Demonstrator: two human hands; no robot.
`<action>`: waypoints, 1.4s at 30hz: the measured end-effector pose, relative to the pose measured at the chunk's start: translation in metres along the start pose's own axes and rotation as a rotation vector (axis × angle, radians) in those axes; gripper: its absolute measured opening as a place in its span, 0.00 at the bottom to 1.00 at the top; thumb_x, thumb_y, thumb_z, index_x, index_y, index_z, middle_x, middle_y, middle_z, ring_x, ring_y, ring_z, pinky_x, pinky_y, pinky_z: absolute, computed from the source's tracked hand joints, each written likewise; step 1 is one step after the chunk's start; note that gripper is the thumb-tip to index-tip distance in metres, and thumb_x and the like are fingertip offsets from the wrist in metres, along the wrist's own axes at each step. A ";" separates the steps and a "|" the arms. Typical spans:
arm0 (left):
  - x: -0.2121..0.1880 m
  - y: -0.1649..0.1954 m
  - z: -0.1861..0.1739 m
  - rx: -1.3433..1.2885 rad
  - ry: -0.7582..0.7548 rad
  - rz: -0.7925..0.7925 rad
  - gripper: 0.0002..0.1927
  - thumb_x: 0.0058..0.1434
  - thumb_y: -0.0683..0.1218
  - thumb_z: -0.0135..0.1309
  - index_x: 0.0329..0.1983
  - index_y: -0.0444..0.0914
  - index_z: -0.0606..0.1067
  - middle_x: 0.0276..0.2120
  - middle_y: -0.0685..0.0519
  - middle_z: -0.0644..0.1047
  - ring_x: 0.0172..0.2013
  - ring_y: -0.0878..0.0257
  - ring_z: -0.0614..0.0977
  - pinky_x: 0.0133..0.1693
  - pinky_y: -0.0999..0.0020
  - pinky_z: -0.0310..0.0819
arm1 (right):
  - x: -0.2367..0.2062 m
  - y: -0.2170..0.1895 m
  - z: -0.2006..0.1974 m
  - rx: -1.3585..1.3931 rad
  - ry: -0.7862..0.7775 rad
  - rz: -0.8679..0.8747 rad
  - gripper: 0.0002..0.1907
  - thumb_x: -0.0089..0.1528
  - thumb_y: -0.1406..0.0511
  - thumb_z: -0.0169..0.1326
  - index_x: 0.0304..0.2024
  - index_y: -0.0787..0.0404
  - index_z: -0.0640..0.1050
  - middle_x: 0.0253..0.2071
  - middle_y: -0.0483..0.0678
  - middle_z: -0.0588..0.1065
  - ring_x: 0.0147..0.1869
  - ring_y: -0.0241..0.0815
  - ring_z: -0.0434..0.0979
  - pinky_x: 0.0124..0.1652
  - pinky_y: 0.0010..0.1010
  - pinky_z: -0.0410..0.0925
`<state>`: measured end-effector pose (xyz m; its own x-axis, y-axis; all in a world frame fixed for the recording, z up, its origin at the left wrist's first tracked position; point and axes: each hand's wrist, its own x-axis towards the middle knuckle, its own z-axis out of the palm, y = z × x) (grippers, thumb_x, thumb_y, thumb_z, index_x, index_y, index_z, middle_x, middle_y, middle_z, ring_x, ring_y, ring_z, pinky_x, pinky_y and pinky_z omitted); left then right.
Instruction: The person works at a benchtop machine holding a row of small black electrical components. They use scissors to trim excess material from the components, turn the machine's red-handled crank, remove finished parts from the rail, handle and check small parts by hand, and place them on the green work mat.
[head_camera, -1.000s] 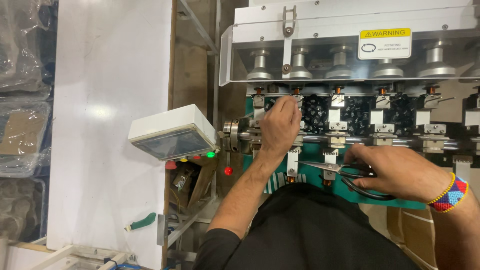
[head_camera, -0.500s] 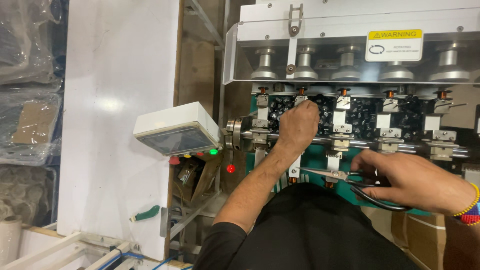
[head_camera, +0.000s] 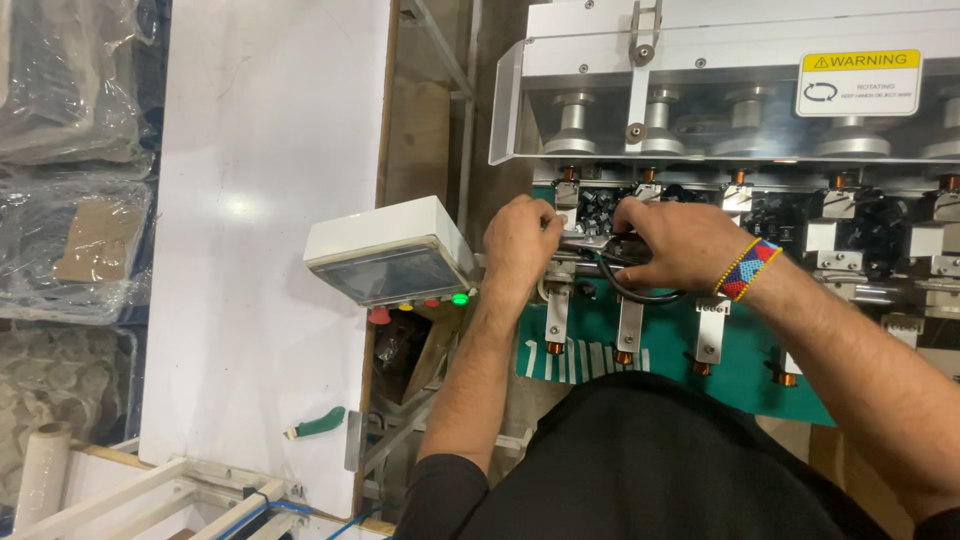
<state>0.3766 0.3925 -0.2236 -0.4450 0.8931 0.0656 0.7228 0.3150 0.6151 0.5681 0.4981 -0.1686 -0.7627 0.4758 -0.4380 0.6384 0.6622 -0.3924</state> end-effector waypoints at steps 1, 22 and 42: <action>-0.001 0.001 0.002 -0.008 0.029 0.008 0.08 0.57 0.47 0.62 0.30 0.37 0.81 0.34 0.48 0.79 0.36 0.47 0.81 0.39 0.53 0.74 | 0.000 -0.003 0.001 -0.006 -0.011 0.024 0.29 0.54 0.50 0.63 0.52 0.55 0.73 0.40 0.52 0.82 0.45 0.53 0.83 0.44 0.43 0.74; -0.009 0.020 0.072 -0.017 0.222 0.182 0.04 0.60 0.42 0.57 0.34 0.37 0.77 0.36 0.48 0.82 0.35 0.45 0.83 0.36 0.52 0.77 | -0.199 0.071 0.126 0.916 -0.370 0.177 0.17 0.59 0.64 0.60 0.49 0.57 0.74 0.33 0.42 0.83 0.33 0.32 0.76 0.34 0.26 0.69; -0.060 0.088 0.056 -0.149 0.228 0.520 0.08 0.68 0.45 0.59 0.41 0.34 0.79 0.44 0.44 0.82 0.45 0.48 0.84 0.48 0.57 0.78 | -0.362 0.163 0.185 0.676 0.381 0.818 0.28 0.52 0.55 0.66 0.52 0.54 0.74 0.37 0.49 0.77 0.40 0.41 0.82 0.42 0.35 0.74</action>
<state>0.4967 0.3841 -0.2174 -0.1661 0.8214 0.5457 0.8020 -0.2094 0.5594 0.9677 0.3266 -0.2241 0.0030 0.8452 -0.5345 0.7972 -0.3247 -0.5089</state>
